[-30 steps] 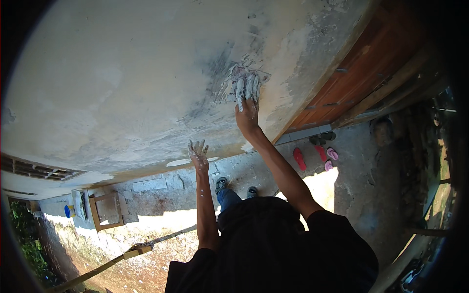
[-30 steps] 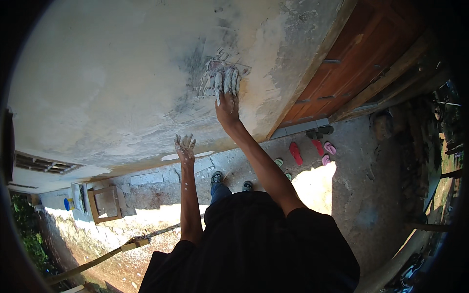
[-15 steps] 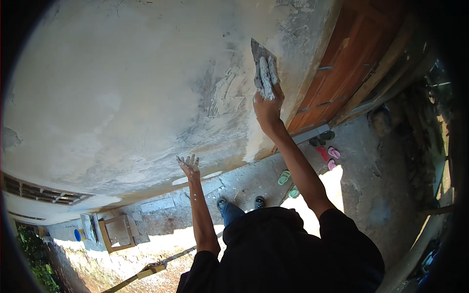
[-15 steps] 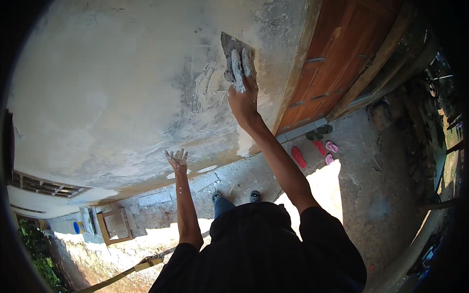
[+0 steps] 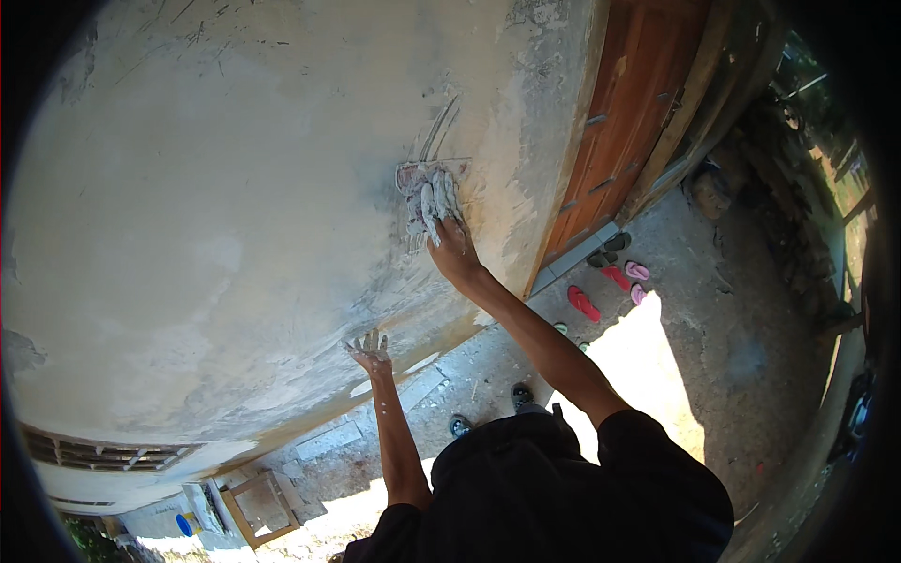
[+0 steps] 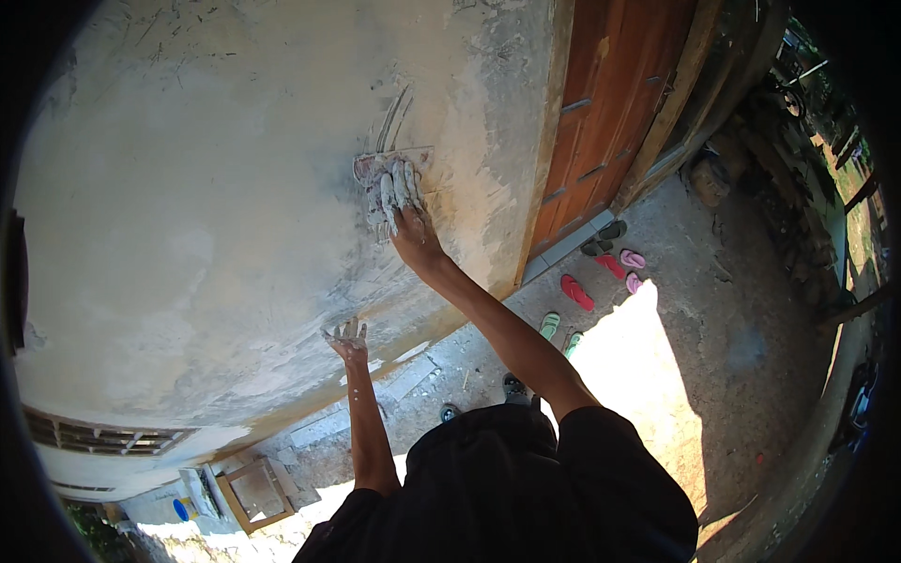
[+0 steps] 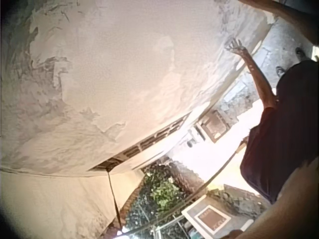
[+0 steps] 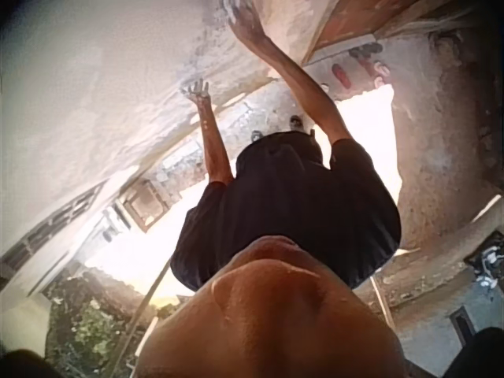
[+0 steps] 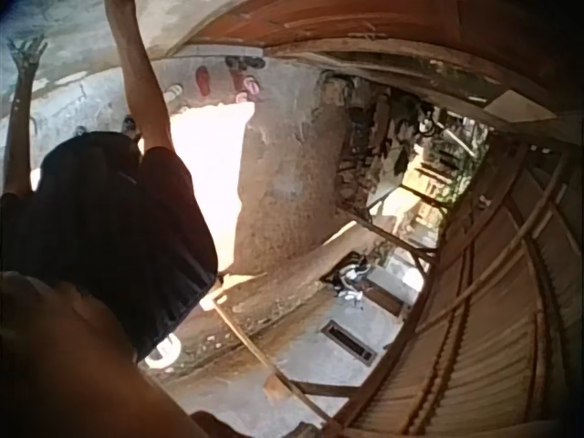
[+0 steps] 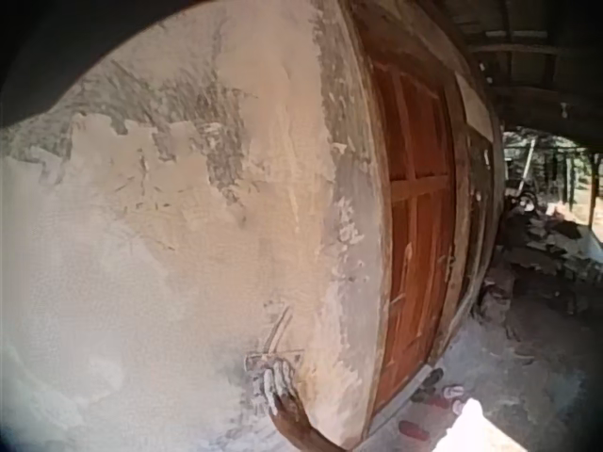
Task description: The person applies and smooths wall putty onto an exterior wall using a spatula.
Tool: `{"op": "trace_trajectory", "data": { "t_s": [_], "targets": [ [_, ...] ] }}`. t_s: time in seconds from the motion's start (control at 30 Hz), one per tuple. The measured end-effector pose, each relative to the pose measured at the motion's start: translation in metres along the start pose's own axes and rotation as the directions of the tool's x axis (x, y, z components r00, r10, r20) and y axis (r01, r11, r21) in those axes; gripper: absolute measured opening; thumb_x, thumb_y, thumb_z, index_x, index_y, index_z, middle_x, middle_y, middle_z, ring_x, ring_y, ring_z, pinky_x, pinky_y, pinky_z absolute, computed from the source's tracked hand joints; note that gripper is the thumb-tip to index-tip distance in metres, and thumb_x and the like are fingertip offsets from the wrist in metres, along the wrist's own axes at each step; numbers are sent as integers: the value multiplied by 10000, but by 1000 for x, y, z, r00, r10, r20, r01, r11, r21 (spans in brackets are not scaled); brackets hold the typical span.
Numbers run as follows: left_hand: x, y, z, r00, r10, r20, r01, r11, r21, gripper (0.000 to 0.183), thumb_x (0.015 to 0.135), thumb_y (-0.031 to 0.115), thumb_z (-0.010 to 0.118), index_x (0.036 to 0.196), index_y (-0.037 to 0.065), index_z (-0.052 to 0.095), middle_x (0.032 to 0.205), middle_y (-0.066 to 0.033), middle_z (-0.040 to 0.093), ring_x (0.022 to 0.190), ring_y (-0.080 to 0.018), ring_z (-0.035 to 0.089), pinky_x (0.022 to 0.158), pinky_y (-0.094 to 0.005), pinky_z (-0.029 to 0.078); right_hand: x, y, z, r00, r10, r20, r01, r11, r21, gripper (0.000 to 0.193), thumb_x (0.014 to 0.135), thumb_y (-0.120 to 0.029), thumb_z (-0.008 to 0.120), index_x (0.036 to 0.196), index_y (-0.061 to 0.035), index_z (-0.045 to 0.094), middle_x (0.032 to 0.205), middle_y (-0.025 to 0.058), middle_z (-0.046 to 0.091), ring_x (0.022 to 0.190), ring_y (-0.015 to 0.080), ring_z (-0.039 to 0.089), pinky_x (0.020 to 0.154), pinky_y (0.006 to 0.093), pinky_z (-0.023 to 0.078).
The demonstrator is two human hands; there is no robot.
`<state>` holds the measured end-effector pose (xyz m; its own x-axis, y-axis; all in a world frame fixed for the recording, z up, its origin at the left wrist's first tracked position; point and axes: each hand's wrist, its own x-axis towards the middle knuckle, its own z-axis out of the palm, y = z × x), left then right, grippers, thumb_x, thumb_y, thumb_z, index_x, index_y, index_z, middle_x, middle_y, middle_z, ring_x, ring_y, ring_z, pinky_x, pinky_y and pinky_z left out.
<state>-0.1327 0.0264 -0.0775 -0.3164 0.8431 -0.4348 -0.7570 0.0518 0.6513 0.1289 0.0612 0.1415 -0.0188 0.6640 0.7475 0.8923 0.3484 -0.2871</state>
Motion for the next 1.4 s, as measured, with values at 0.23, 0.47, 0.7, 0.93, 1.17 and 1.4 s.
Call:
{"op": "trace_trajectory", "data": {
  "t_s": [0.23, 0.47, 0.7, 0.93, 1.17, 1.4],
  "targets": [
    [2, 7, -4, 997, -60, 40, 62, 997, -55, 854, 743, 628, 390, 1323, 81, 86, 1346, -196, 171, 1170, -350, 346, 941, -527, 231, 6, 4, -55, 813, 579, -59, -523, 771, 363, 436, 684, -24, 557, 1106, 23, 459, 1036, 192, 487, 986, 288, 466, 844, 356, 383],
    [15, 9, -5, 995, -86, 60, 90, 994, -65, 845, 747, 618, 395, 1317, 69, 97, 1334, -198, 203, 1168, -353, 345, 944, -498, 238, 71, -3, -16, 785, 582, -213, -475, 786, 397, 369, 750, 14, 512, 1098, 59, 400, 1027, 218, 485, 911, 311, 489, 819, 335, 381],
    [2, 20, 7, 999, -42, 23, 42, 999, 32, 869, 714, 647, 398, 1307, 58, 162, 1322, -155, 229, 1179, -331, 300, 926, -485, 251, 72, -33, -30, 939, 329, -94, -342, 913, -221, 331, 716, -14, 549, 1015, 103, 471, 983, 239, 504, 926, 350, 496, 821, 368, 404],
    [7, 13, 11, 998, -67, -16, 68, 997, 34, 807, 731, 639, 402, 1259, 51, 237, 1220, -128, 337, 1001, -278, 419, 896, -457, 274, 57, -38, -14, 954, 209, 216, -48, 815, -577, 349, 680, -41, 563, 1001, 87, 516, 929, 206, 563, 822, 275, 564, 690, 266, 465],
    [13, 1, 5, 998, 67, -3, -66, 996, 56, 719, 741, 624, 400, 1233, 110, 295, 1182, -94, 379, 992, -242, 414, 853, -454, 291, 38, -27, -44, 953, 187, 237, -100, 936, -337, 248, 684, -34, 549, 903, 81, 529, 847, 206, 555, 780, 293, 568, 637, 328, 477],
    [7, 9, 13, 1000, -2, 7, 2, 996, 87, 733, 720, 658, 362, 1261, 171, 278, 1214, -97, 352, 1024, -277, 401, 843, -441, 315, 8, -5, -79, 932, 348, -99, -327, 927, 183, 272, 674, 21, 548, 938, 75, 511, 834, 180, 552, 748, 259, 568, 654, 312, 454]
  ]
}}
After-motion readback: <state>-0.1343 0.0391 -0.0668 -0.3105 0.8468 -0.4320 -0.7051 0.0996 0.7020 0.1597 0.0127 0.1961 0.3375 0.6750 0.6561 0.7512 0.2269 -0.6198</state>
